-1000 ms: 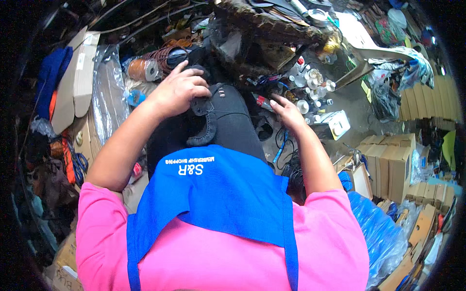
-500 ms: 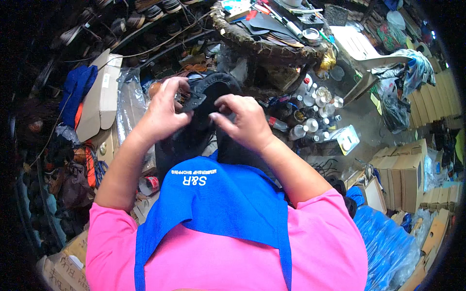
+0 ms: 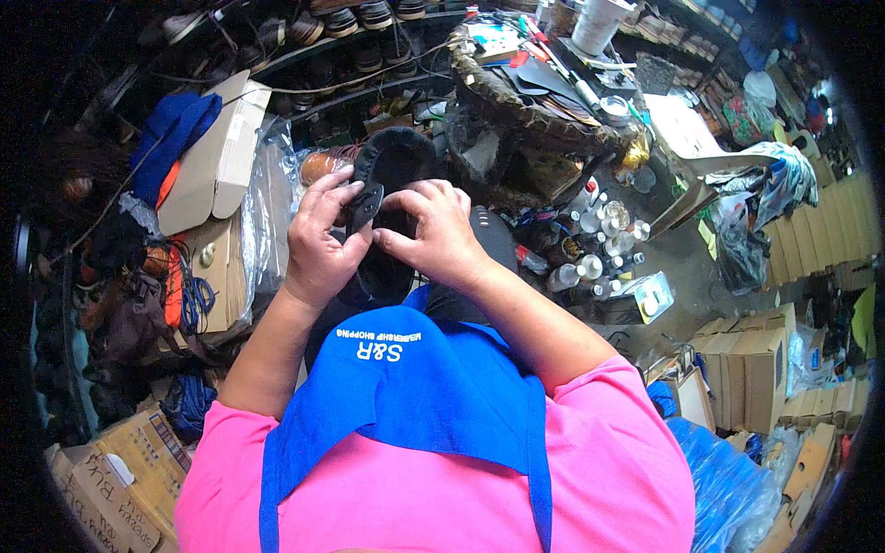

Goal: The recorder is sewing a black leather shoe upper by hand using a needle and thread.

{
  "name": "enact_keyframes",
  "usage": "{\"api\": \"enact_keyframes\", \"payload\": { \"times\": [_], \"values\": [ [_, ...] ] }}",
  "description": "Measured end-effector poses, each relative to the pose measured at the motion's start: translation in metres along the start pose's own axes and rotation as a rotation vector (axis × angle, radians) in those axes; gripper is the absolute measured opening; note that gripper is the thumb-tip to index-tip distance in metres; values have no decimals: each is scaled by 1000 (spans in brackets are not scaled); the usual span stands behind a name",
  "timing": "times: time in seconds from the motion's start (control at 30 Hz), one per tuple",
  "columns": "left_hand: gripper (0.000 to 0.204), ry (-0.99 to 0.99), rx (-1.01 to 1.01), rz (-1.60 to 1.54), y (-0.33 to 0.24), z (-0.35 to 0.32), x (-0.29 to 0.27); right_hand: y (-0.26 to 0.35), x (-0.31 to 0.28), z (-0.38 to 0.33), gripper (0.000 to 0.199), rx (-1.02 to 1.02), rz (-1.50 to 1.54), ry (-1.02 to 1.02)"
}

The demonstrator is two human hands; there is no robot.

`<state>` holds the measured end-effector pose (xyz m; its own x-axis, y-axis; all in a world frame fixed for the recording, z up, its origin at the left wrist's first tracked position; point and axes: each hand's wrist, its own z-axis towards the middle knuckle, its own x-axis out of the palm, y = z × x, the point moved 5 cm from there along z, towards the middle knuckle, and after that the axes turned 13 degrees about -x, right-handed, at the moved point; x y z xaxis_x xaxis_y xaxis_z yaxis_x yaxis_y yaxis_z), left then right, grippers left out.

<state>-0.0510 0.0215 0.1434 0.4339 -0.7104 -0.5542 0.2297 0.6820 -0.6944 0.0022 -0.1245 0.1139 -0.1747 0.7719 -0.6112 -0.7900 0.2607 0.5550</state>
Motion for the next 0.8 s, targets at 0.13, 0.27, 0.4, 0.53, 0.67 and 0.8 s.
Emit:
{"api": "enact_keyframes", "payload": {
  "times": [0.13,0.27,0.4,0.53,0.67,0.8],
  "values": [
    [41,-92,84,19,7,2,-13,6,15,9,15,-55,-153,47],
    [30,-82,-109,-95,39,-2,-28,9,16,19,14,4,69,68],
    [25,-103,-284,-192,85,-15,-50,11,10,9,14,380,855,284],
    [20,28,-507,-265,134,-37,-59,-6,-8,-14,18,672,975,401],
    [17,190,-624,-359,165,-61,-48,-29,-25,-14,19,636,407,664],
    [15,300,-965,-711,197,-70,-32,-45,-46,-4,16,645,163,661]
  ]
}}
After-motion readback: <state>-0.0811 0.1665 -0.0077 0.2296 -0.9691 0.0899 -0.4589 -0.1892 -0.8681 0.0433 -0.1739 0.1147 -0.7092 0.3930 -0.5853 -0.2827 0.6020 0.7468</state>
